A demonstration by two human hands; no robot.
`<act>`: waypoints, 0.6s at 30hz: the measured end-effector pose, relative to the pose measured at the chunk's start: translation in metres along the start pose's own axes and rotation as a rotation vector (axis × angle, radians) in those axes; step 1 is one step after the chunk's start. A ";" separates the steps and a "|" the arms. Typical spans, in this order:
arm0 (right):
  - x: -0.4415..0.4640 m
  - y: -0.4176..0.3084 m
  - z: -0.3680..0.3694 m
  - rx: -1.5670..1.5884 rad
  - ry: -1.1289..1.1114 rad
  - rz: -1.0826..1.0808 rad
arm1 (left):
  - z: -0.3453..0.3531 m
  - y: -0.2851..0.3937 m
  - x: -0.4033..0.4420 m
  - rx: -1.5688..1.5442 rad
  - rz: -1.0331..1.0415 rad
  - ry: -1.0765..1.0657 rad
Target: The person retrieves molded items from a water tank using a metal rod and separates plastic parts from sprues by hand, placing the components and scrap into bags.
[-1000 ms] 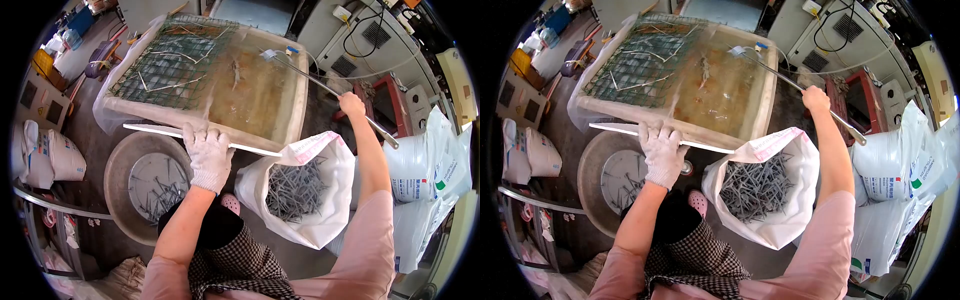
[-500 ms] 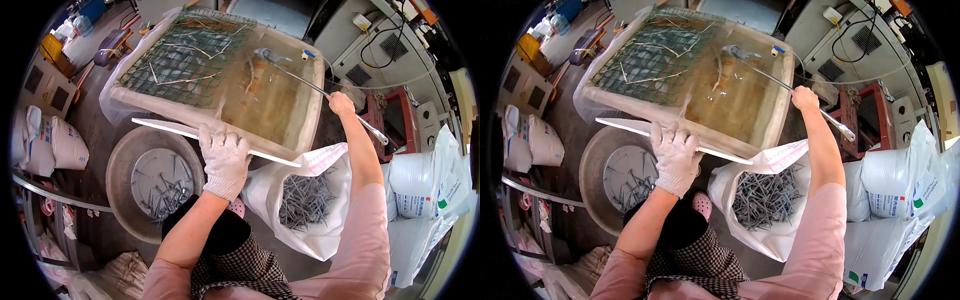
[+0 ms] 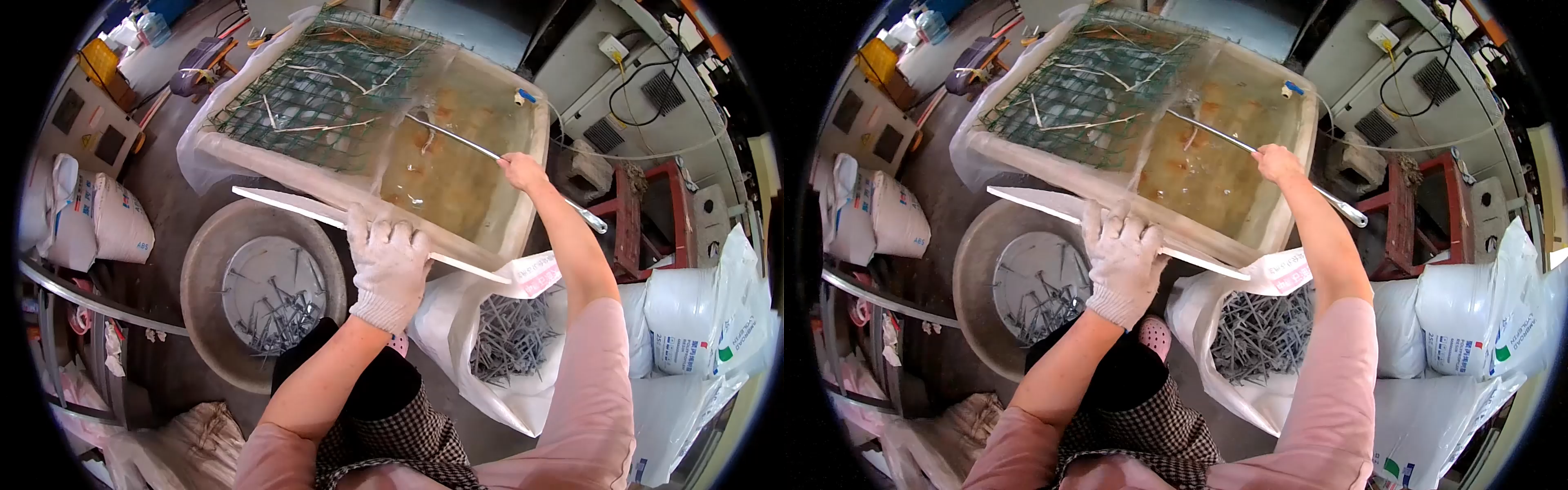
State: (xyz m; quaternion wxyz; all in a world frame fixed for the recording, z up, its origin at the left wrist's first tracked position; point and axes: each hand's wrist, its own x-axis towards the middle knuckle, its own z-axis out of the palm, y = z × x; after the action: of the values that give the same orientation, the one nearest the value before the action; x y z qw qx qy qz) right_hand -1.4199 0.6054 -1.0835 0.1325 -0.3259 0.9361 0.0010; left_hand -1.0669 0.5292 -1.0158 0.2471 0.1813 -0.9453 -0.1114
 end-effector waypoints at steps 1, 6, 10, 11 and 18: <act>0.007 -0.009 0.007 0.043 -0.001 -0.027 | 0.001 -0.001 0.000 0.001 -0.002 0.002; 0.044 -0.052 0.064 0.188 -0.092 -0.046 | 0.013 -0.002 0.003 0.025 0.020 0.153; 0.050 -0.077 0.079 0.194 -0.092 -0.045 | 0.009 -0.002 0.006 0.028 0.032 0.133; 0.049 -0.076 0.075 0.196 -0.090 -0.046 | 0.007 -0.002 0.006 0.031 0.032 0.135; -0.017 -0.007 -0.024 -0.064 0.010 -0.121 | 0.000 0.001 0.001 -0.045 0.015 0.085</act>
State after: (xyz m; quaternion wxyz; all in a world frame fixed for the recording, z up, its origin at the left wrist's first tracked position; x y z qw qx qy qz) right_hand -1.4090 0.6079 -1.0551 0.1172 -0.3859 0.9148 0.0213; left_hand -1.0677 0.5294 -1.0154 0.2919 0.1730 -0.9326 -0.1228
